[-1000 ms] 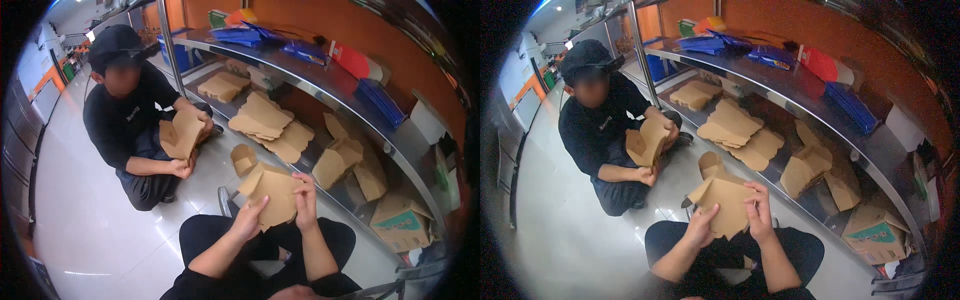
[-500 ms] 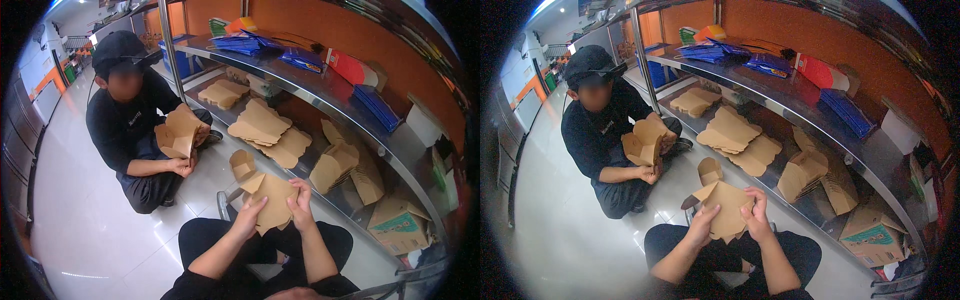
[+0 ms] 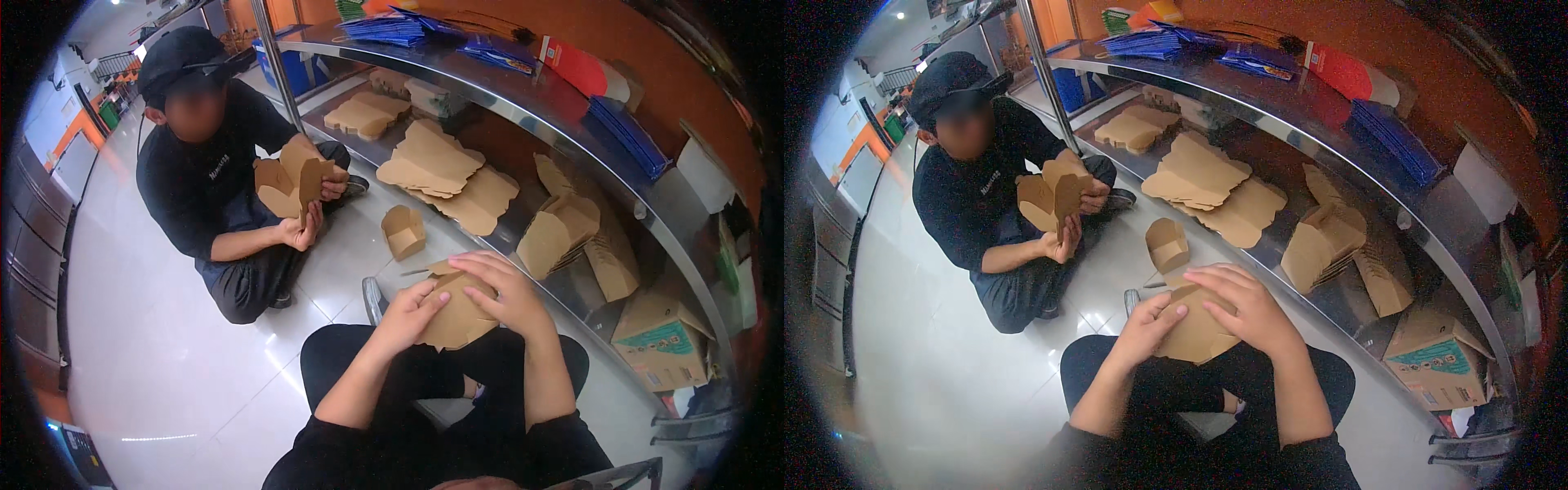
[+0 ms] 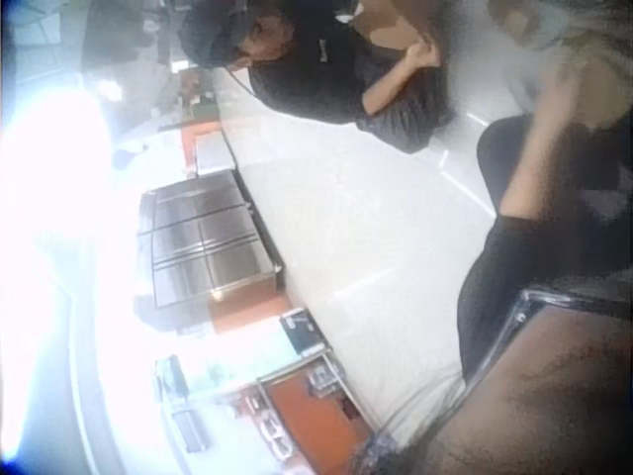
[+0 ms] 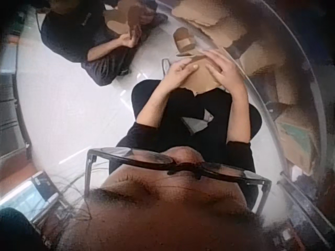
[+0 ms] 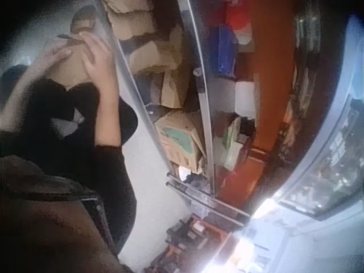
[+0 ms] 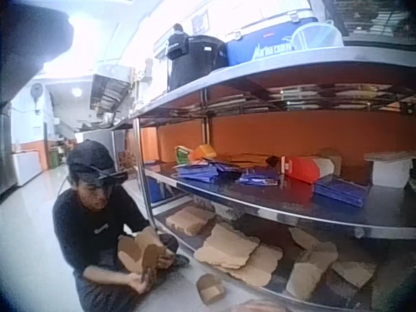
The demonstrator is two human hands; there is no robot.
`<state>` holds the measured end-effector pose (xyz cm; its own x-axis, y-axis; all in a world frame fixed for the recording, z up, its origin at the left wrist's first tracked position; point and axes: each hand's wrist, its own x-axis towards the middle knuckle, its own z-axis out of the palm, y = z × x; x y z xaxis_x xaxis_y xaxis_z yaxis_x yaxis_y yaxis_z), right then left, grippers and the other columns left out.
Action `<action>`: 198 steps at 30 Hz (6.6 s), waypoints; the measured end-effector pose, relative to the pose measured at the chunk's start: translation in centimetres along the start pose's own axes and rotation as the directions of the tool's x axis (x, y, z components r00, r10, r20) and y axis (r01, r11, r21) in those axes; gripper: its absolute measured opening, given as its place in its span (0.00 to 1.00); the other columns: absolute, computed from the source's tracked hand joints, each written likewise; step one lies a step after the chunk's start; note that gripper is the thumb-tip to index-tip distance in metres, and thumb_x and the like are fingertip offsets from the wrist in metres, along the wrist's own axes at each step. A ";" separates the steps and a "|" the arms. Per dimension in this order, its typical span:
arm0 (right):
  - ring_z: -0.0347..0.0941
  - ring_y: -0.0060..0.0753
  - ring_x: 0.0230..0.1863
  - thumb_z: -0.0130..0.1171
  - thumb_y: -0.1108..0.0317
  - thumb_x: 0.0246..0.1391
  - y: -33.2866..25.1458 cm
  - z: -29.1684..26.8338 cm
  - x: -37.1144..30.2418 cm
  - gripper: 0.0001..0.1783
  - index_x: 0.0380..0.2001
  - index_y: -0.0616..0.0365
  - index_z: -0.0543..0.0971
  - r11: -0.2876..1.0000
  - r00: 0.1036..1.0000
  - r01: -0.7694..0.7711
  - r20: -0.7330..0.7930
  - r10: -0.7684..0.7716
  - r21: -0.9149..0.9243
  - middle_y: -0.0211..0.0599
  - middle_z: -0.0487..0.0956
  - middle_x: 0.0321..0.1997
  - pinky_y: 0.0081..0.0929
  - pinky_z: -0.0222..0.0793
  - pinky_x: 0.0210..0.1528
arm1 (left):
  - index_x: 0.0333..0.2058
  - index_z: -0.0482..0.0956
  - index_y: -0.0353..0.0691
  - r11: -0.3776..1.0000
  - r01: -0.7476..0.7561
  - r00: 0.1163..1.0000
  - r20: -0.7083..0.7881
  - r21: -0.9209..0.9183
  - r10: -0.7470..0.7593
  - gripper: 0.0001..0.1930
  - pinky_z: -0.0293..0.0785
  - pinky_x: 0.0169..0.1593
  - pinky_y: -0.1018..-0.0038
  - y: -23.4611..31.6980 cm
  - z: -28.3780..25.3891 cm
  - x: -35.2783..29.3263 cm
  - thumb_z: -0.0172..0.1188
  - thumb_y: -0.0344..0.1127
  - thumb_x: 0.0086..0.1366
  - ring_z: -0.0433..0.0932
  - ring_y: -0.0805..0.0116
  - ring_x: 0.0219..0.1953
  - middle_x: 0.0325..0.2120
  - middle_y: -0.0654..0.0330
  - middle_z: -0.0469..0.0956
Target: The person sits on the floor and folds flat cardboard pieces into small boxes by hand. They repeatedly pick up a flat piece, fold the sides, and tuck the flaps to form a box, then place the finished box into a stack on the floor.
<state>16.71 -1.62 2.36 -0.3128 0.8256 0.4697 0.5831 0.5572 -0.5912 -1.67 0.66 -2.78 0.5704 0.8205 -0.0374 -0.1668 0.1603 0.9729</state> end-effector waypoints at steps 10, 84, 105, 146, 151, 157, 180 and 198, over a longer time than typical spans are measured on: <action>0.72 0.32 0.28 0.53 0.82 0.38 0.9 -0.3 -1.8 0.16 0.33 0.55 0.80 0.999 0.943 -0.049 -0.330 0.050 0.011 0.37 0.76 0.26 0.23 0.66 0.31 | 0.53 0.61 0.33 0.560 0.380 0.876 0.481 -0.736 0.038 0.25 0.65 0.51 0.68 -0.1 -0.7 0.3 0.53 0.36 0.59 0.68 0.65 0.49 0.48 0.56 0.67; 0.70 0.33 0.30 0.51 0.86 0.33 1.5 0.2 -2.5 0.12 0.24 0.59 0.77 0.979 0.990 -0.072 -0.136 0.047 -0.191 0.37 0.70 0.30 0.23 0.66 0.32 | 0.50 0.60 0.32 0.680 0.230 0.973 0.186 -0.696 -0.138 0.21 0.71 0.49 0.65 -2.1 -0.2 1.2 0.49 0.25 0.58 0.73 0.61 0.45 0.45 0.52 0.69; 0.71 0.36 0.34 0.57 0.80 0.36 1.6 0.4 -4.3 0.10 0.27 0.58 0.75 0.995 0.977 -0.069 -0.204 0.053 -0.070 0.38 0.72 0.32 0.26 0.67 0.36 | 0.48 0.63 0.35 0.857 0.218 0.973 0.176 -0.466 -0.151 0.20 0.68 0.50 0.71 -2.4 0.3 1.5 0.54 0.27 0.57 0.70 0.68 0.47 0.44 0.58 0.70; 0.71 0.35 0.35 0.58 0.78 0.36 1.7 1.1 -2.2 0.13 0.29 0.52 0.78 0.973 0.977 0.085 -0.174 -0.123 -0.215 0.32 0.75 0.41 0.27 0.69 0.38 | 0.46 0.66 0.36 0.963 -0.027 0.998 -0.068 -0.270 0.009 0.20 0.68 0.47 0.75 -0.9 -0.4 1.2 0.59 0.27 0.54 0.71 0.71 0.43 0.40 0.60 0.72; 0.71 0.30 0.29 0.59 0.74 0.34 2.0 0.7 -2.3 0.15 0.31 0.49 0.79 0.912 0.964 0.201 -0.094 -0.250 -0.358 0.30 0.75 0.38 0.23 0.70 0.29 | 0.46 0.66 0.35 0.969 0.044 0.997 -0.052 -0.243 -0.059 0.21 0.69 0.46 0.74 -1.2 -0.5 1.4 0.60 0.27 0.53 0.72 0.71 0.41 0.38 0.60 0.72; 0.71 0.30 0.28 0.61 0.74 0.34 2.3 0.4 -1.8 0.12 0.29 0.53 0.79 0.934 0.966 0.215 -0.078 -0.247 -0.285 0.34 0.74 0.36 0.24 0.70 0.28 | 0.45 0.65 0.37 0.920 0.071 0.997 0.001 -0.384 -0.076 0.19 0.69 0.46 0.73 -1.0 -0.3 1.5 0.58 0.26 0.54 0.71 0.71 0.42 0.39 0.61 0.71; 0.42 0.42 0.66 0.58 0.44 0.43 3.3 2.3 -3.1 0.52 0.63 0.55 0.44 0.299 0.879 -0.305 0.146 0.455 0.904 0.48 0.47 0.66 0.37 0.40 0.64 | 0.46 0.66 0.38 0.982 -0.034 0.991 0.123 -0.187 0.058 0.16 0.66 0.47 0.77 -1.6 0.9 1.0 0.54 0.35 0.61 0.68 0.76 0.44 0.39 0.63 0.71; 0.49 0.41 0.63 0.59 0.32 0.31 5.3 2.8 -6.2 0.61 0.62 0.55 0.46 0.597 0.919 -0.362 0.167 0.356 0.716 0.44 0.53 0.60 0.37 0.42 0.62 | 0.46 0.66 0.37 0.999 0.053 0.973 0.225 0.014 -0.055 0.14 0.63 0.48 0.79 -0.7 0.4 0.2 0.51 0.33 0.62 0.66 0.77 0.43 0.39 0.64 0.70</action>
<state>19.63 -3.55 -5.53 -0.2050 0.9724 0.1113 -0.0762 0.0975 -0.9923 -1.15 0.46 -3.34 0.7448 0.6662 -0.0383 -0.1248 0.1955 0.9727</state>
